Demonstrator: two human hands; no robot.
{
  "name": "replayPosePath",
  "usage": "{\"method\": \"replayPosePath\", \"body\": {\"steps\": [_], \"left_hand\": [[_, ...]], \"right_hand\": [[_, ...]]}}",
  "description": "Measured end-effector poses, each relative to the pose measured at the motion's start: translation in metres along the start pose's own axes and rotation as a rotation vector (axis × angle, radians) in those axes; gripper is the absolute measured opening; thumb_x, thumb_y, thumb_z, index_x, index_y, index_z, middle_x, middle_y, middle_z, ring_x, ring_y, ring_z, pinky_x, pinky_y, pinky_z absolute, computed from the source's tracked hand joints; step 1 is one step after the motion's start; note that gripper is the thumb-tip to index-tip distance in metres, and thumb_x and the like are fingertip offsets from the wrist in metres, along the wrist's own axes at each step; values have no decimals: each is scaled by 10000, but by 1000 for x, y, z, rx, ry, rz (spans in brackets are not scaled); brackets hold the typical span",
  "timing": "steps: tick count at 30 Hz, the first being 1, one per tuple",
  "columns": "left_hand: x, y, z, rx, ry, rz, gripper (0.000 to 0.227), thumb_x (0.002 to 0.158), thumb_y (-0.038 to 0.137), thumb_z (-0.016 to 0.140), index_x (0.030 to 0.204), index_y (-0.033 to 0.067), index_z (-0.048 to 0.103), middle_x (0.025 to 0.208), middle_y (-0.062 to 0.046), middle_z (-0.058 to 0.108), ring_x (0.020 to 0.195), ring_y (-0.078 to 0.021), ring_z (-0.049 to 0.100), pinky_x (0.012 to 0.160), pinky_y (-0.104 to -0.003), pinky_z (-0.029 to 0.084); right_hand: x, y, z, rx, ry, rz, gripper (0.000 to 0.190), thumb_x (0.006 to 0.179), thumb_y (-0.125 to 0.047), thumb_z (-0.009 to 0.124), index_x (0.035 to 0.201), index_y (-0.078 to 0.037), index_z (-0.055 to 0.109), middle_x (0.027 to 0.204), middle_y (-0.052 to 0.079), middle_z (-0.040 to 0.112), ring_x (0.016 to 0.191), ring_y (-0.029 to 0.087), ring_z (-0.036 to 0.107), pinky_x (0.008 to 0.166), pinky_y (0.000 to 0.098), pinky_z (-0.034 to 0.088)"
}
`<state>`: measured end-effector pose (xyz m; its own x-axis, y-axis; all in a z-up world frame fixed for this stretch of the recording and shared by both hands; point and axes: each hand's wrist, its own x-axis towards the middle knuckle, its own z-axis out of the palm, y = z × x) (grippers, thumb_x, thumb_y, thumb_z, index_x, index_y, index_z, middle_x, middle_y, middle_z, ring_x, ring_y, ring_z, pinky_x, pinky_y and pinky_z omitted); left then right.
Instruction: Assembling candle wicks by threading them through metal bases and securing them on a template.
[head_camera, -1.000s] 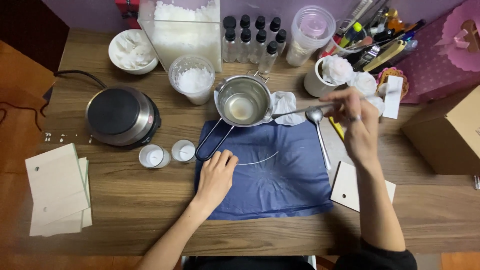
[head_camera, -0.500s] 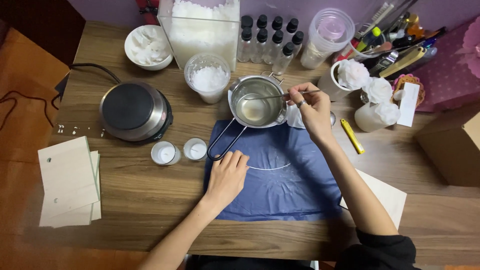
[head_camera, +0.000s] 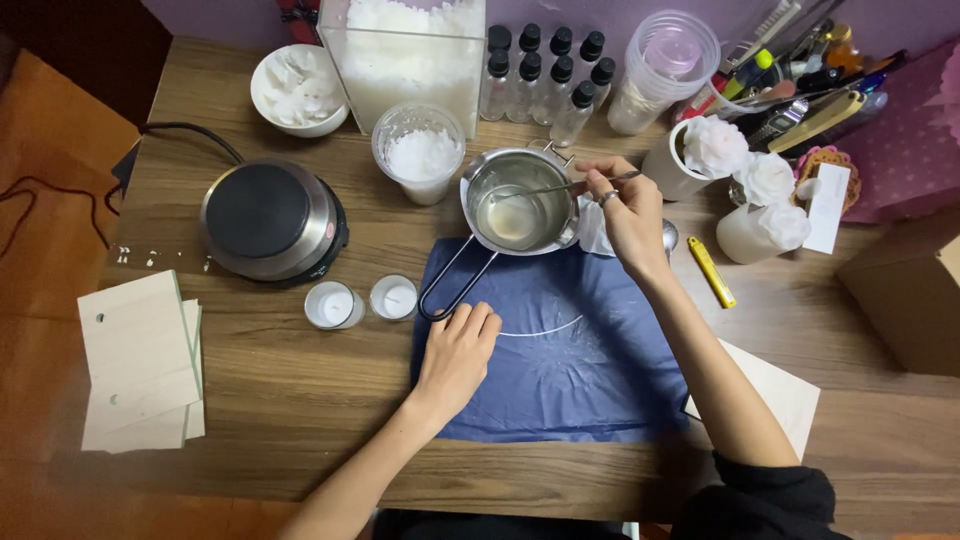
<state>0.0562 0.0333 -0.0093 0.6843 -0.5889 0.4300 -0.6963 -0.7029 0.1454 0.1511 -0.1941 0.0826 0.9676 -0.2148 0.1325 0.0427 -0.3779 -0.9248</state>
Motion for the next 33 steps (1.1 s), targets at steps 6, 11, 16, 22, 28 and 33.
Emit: {"method": "replayPosePath", "body": {"steps": [6,11,16,22,28,33], "left_hand": [[6,0,-12,-23,30,-14,93,885,133,552,800,133,512,777,-20,453,701,-186,473,650,-313,343],[8,-3,-15,-96,16,-31,62,877,150,563,821,137,540,781,-5,467,682,-176,484,635,-307,345],[-1,-5,5,-131,-12,-43,75,875,134,539,804,134,514,787,-8,457,702,-190,487,637,-313,353],[1,-2,-1,-199,-96,47,93,838,73,564,812,130,495,785,1,422,700,-188,446,617,-308,336],[4,-1,-7,-197,-114,73,102,841,78,567,815,130,484,790,-1,418,715,-188,436,618,-314,324],[6,-2,-11,-193,-105,80,60,882,120,533,826,137,517,798,2,446,734,-186,458,653,-310,343]], "right_hand": [[7,23,1,93,-15,39,114,930,-131,565,922,-89,670,749,65,642,735,103,510,693,194,404],[5,28,-1,272,1,141,130,912,-136,554,899,-53,653,737,48,607,671,55,423,610,142,331],[1,47,-17,502,15,214,149,910,-129,523,956,-10,601,775,86,587,603,25,365,578,141,289],[-38,45,-58,605,124,326,106,891,-160,590,929,-61,600,859,44,611,803,97,608,621,139,363],[-92,58,-75,553,102,183,132,911,-103,532,803,-30,509,795,109,497,741,152,493,660,217,363],[-113,34,-61,197,-14,212,150,860,-130,599,826,-2,670,681,93,600,718,128,539,650,185,357]]}}
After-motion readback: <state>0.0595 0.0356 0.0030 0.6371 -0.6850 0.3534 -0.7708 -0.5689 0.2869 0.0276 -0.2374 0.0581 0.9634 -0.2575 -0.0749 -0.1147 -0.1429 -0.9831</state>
